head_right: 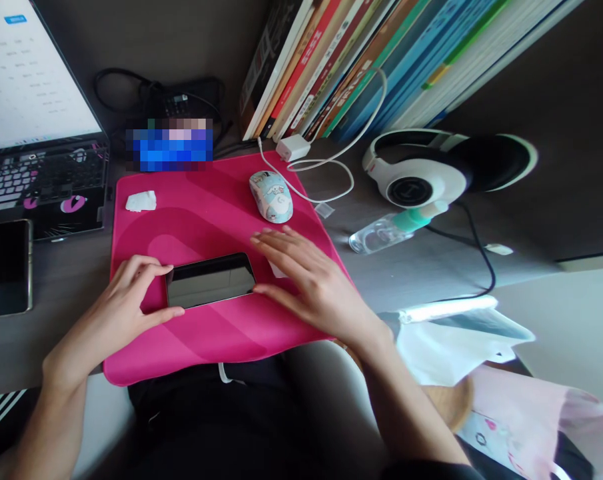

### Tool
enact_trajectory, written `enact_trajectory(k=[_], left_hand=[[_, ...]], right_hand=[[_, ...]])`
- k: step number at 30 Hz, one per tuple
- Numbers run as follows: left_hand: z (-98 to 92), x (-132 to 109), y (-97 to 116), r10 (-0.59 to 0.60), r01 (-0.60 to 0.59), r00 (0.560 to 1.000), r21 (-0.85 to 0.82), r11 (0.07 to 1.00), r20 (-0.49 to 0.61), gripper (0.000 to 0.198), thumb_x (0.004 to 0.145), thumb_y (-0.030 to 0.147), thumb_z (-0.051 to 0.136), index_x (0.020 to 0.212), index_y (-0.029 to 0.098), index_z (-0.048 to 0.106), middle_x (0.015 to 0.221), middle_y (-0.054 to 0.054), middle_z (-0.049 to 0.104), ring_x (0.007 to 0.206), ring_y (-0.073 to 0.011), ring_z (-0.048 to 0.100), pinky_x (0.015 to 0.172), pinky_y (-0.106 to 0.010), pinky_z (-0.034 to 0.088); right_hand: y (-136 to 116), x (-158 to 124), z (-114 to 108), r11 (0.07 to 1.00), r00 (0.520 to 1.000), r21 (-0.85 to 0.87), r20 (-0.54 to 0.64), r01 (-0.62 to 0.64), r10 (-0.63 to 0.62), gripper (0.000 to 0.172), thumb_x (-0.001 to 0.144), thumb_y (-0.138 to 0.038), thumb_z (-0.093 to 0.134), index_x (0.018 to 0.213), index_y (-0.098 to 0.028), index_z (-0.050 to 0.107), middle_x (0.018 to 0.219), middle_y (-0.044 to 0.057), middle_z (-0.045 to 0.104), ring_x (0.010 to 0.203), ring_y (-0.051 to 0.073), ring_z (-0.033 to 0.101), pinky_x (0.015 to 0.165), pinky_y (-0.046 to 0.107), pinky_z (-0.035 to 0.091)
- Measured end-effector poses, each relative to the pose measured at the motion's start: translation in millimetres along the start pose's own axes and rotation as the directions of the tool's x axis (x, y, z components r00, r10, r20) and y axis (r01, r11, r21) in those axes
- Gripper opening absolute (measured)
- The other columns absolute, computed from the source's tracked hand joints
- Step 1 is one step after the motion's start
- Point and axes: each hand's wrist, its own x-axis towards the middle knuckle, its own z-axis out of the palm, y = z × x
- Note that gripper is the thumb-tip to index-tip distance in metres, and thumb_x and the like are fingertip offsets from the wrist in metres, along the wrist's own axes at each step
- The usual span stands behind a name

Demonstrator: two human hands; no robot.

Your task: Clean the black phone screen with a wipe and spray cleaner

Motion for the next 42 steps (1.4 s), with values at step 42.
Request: enact_trajectory(k=[42], left_hand=[[8.4,4,-10,0.051,-0.046,0.997,0.079,0.996,-0.060,0.059,0.099,0.064,0.064,0.142,0.027,0.049,0.133,-0.010,0.056,0.130,-0.0327,0.059,0.113,-0.055,0.051]], right_hand=[[-69,-16,37,0.956,0.998,-0.295,0.066,0.002,0.019,0.094,0.108,-0.041,0.062,0.173,-0.008,0.002,0.167,0.025,0.043,0.157,0.037,0.041,0.127,0.057,0.046]])
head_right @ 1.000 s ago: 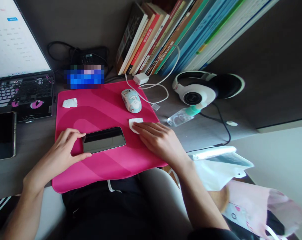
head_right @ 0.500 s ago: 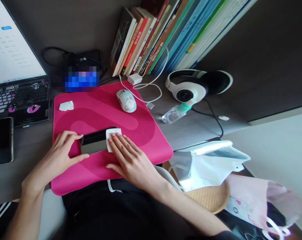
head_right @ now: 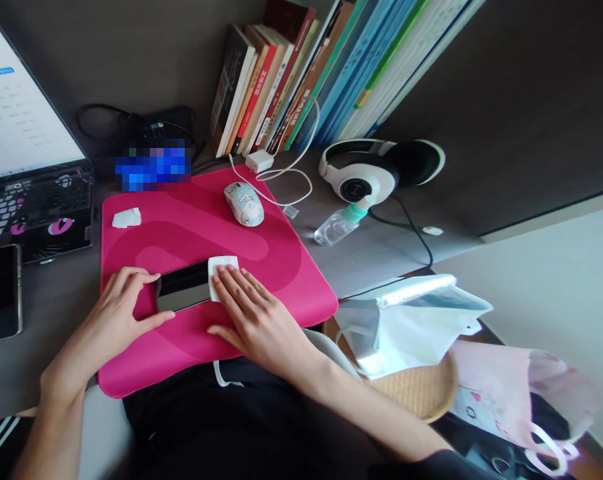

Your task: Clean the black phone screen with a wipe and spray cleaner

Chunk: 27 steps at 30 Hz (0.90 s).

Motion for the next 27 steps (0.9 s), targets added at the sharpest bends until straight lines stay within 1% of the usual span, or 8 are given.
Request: enact_trajectory(k=[3,6,15,18,21,24,27], left_hand=[[0.4,0.9,-1.4,0.008,-0.008,1.000,0.018,1.000,0.004,0.060,0.100,0.065,0.063,0.142,0.026,0.048,0.133,-0.011,0.056,0.129,-0.0326,0.060,0.112,-0.055,0.052],[0.5,1.0,-2.2,0.007,-0.007,1.000,0.026,1.000,0.006,0.060,0.100,0.066,0.063,0.141,0.025,0.048,0.134,-0.011,0.055,0.131,-0.0324,0.058,0.111,-0.055,0.053],[-0.7,-0.1,1.7,0.003,-0.003,1.000,0.005,1.000,-0.004,0.058,0.101,0.062,0.063,0.142,0.026,0.047,0.134,-0.011,0.056,0.131,-0.0326,0.059,0.110,-0.054,0.053],[0.0,-0.5,0.8,0.006,-0.006,1.000,0.007,1.000,-0.008,0.058,0.100,0.063,0.064,0.143,0.027,0.047,0.134,-0.011,0.056,0.132,-0.0330,0.058,0.112,-0.055,0.052],[1.1,-1.0,-0.6,0.000,0.000,1.000,-0.005,1.000,-0.009,0.058,0.100,0.064,0.064,0.142,0.028,0.048,0.135,-0.011,0.055,0.133,-0.0333,0.058,0.112,-0.055,0.052],[0.9,-1.2,-0.3,-0.006,0.006,1.000,-0.017,1.000,-0.009,0.058,0.100,0.065,0.063,0.141,0.028,0.048,0.136,-0.011,0.055,0.134,-0.0335,0.058,0.112,-0.056,0.051],[-1.1,-0.9,2.2,-0.015,0.015,1.000,-0.025,1.000,-0.001,0.057,0.099,0.065,0.065,0.140,0.028,0.048,0.136,-0.011,0.055,0.135,-0.0334,0.057,0.113,-0.056,0.050]], right_hand=[[-5.4,-3.1,-5.5,0.999,1.000,-0.032,0.029,0.007,-0.006,0.094,0.108,-0.041,0.060,0.172,-0.006,0.001,0.166,0.027,0.043,0.156,0.038,0.043,0.125,0.057,0.049],[-7.3,-3.8,-7.0,0.999,1.000,-0.042,0.023,0.008,-0.007,0.094,0.109,-0.041,0.060,0.172,-0.006,0.000,0.165,0.027,0.044,0.155,0.038,0.045,0.124,0.057,0.050],[-6.6,-1.6,-2.2,1.000,1.000,-0.007,-0.016,-0.002,0.002,0.096,0.109,-0.040,0.061,0.173,-0.010,-0.003,0.164,0.025,0.047,0.154,0.036,0.047,0.123,0.056,0.051],[-6.5,-1.5,-2.1,1.000,1.000,0.020,-0.013,-0.015,0.015,0.095,0.108,-0.039,0.062,0.173,-0.013,-0.002,0.166,0.022,0.045,0.155,0.035,0.045,0.125,0.055,0.050],[-6.2,-1.6,-2.0,0.999,1.000,0.046,-0.015,-0.020,0.020,0.097,0.107,-0.038,0.065,0.173,-0.014,-0.002,0.167,0.021,0.043,0.156,0.035,0.044,0.126,0.055,0.048],[-6.0,-1.1,-1.8,0.999,1.000,0.041,-0.023,-0.015,0.016,0.098,0.107,-0.038,0.065,0.173,-0.013,-0.003,0.167,0.022,0.043,0.155,0.035,0.046,0.126,0.055,0.049],[-6.4,-0.1,-1.7,1.000,1.000,0.008,-0.023,-0.002,0.003,0.097,0.108,-0.038,0.062,0.172,-0.010,-0.005,0.164,0.025,0.046,0.154,0.036,0.047,0.123,0.056,0.051]])
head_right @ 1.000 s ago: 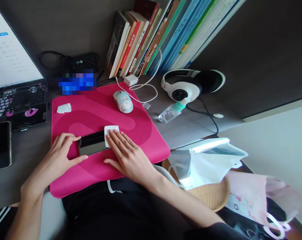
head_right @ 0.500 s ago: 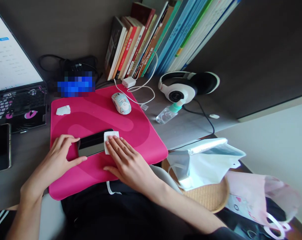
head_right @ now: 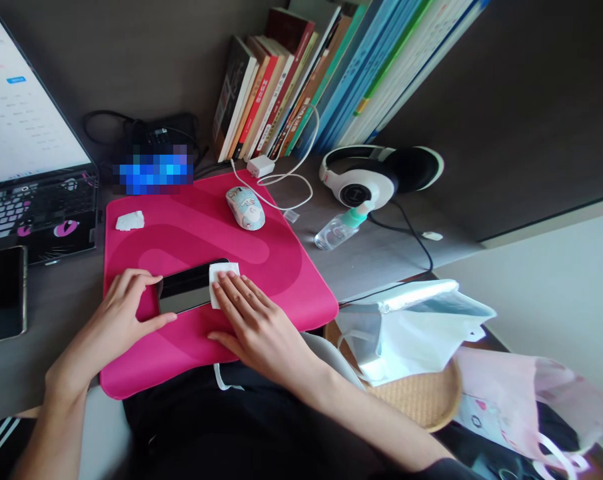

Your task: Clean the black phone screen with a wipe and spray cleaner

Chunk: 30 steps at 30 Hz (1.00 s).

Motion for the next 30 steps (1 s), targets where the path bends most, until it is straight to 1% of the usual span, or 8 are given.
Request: enact_trajectory(k=[3,8,12,15,21,26,30], left_hand=[[-2.4,0,3,0.000,0.000,1.000,0.000,1.000,0.006,0.055,0.100,0.063,0.065,0.138,0.028,0.048,0.136,-0.010,0.055,0.135,-0.0325,0.057,0.113,-0.054,0.050],[-4.0,0,5,-0.002,0.002,1.000,-0.007,1.000,0.013,0.054,0.100,0.060,0.067,0.138,0.028,0.049,0.135,-0.010,0.056,0.134,-0.0324,0.057,0.113,-0.054,0.050],[-4.6,0,7,-0.024,0.025,0.999,-0.017,1.000,0.024,0.056,0.100,0.061,0.066,0.140,0.027,0.049,0.135,-0.010,0.056,0.134,-0.0333,0.057,0.112,-0.055,0.051],[-5.4,0,9,-0.038,0.038,0.999,-0.020,0.999,0.031,0.056,0.100,0.062,0.065,0.140,0.026,0.049,0.134,-0.010,0.056,0.132,-0.0339,0.058,0.111,-0.055,0.052],[-4.7,0,8,-0.034,0.035,0.999,-0.020,0.999,0.029,0.057,0.100,0.063,0.064,0.140,0.025,0.049,0.133,-0.011,0.055,0.132,-0.0339,0.057,0.111,-0.055,0.052],[-5.2,0,8,-0.031,0.032,0.999,-0.026,0.999,0.031,0.056,0.100,0.061,0.066,0.143,0.028,0.049,0.133,-0.010,0.055,0.132,-0.0333,0.058,0.110,-0.053,0.052],[-5.5,0,8,-0.023,0.022,0.999,0.006,1.000,0.035,0.059,0.101,0.062,0.064,0.145,0.027,0.047,0.135,-0.011,0.055,0.131,-0.0330,0.058,0.110,-0.053,0.052]], right_hand=[[-1,1,0,1.000,1.000,-0.020,0.004,0.007,-0.007,0.096,0.109,-0.038,0.061,0.172,-0.009,-0.005,0.163,0.027,0.048,0.153,0.037,0.048,0.122,0.056,0.053],[-1,1,1,1.000,1.000,-0.025,-0.003,0.001,-0.001,0.096,0.108,-0.039,0.061,0.173,-0.009,-0.003,0.162,0.026,0.050,0.152,0.037,0.049,0.121,0.056,0.054],[-1,1,0,1.000,1.000,-0.023,0.000,0.005,-0.005,0.097,0.109,-0.037,0.061,0.173,-0.010,-0.006,0.162,0.026,0.050,0.152,0.037,0.049,0.121,0.056,0.054],[-1,1,0,1.000,1.000,-0.022,-0.005,0.003,-0.003,0.096,0.109,-0.037,0.061,0.173,-0.011,-0.005,0.162,0.025,0.049,0.152,0.036,0.049,0.122,0.056,0.053],[-1,0,1,0.999,1.000,-0.031,-0.006,0.013,-0.013,0.095,0.109,-0.037,0.060,0.173,-0.008,-0.004,0.161,0.027,0.050,0.152,0.038,0.048,0.120,0.058,0.054],[5,2,3,1.000,1.000,0.021,0.000,0.004,-0.004,0.094,0.108,-0.038,0.061,0.174,-0.013,-0.002,0.164,0.023,0.049,0.155,0.034,0.046,0.124,0.056,0.050],[14,8,6,0.994,0.999,0.100,0.024,-0.032,0.030,0.089,0.109,-0.035,0.061,0.174,-0.020,0.003,0.169,0.016,0.044,0.158,0.031,0.042,0.128,0.054,0.045]])
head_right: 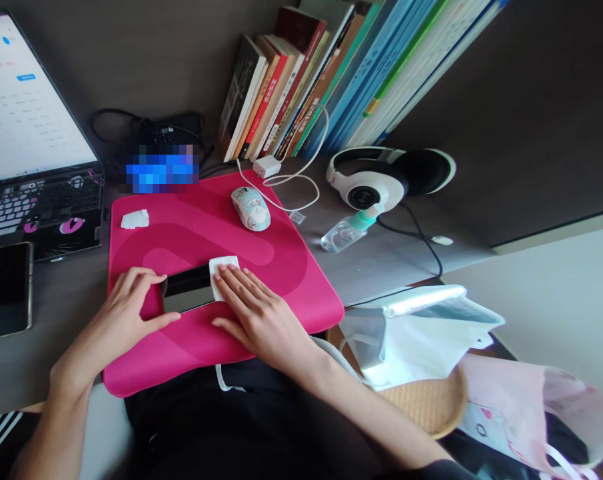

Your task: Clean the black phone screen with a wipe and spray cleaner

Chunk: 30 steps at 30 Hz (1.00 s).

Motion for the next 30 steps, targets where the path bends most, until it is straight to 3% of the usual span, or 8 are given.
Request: enact_trajectory(k=[8,30], left_hand=[[2.5,1.4,-3.1,0.016,-0.016,1.000,-0.004,1.000,-0.026,0.055,0.099,0.060,0.068,0.139,0.028,0.050,0.134,-0.009,0.056,0.132,-0.0315,0.058,0.111,-0.051,0.051],[2.6,1.1,-2.5,0.013,-0.013,1.000,-0.005,1.000,-0.023,0.056,0.099,0.062,0.067,0.139,0.028,0.050,0.135,-0.009,0.057,0.132,-0.0322,0.058,0.112,-0.053,0.051]], right_hand=[[9.5,5.3,5.4,0.997,0.999,0.076,0.034,-0.030,0.027,0.084,0.112,-0.039,0.054,0.174,-0.027,-0.002,0.175,0.011,0.033,0.163,0.029,0.031,0.132,0.055,0.038],[7.2,4.4,9.8,1.000,1.000,0.018,-0.002,-0.011,0.011,0.087,0.111,-0.039,0.054,0.174,-0.019,-0.002,0.171,0.016,0.040,0.162,0.029,0.034,0.131,0.056,0.041]])
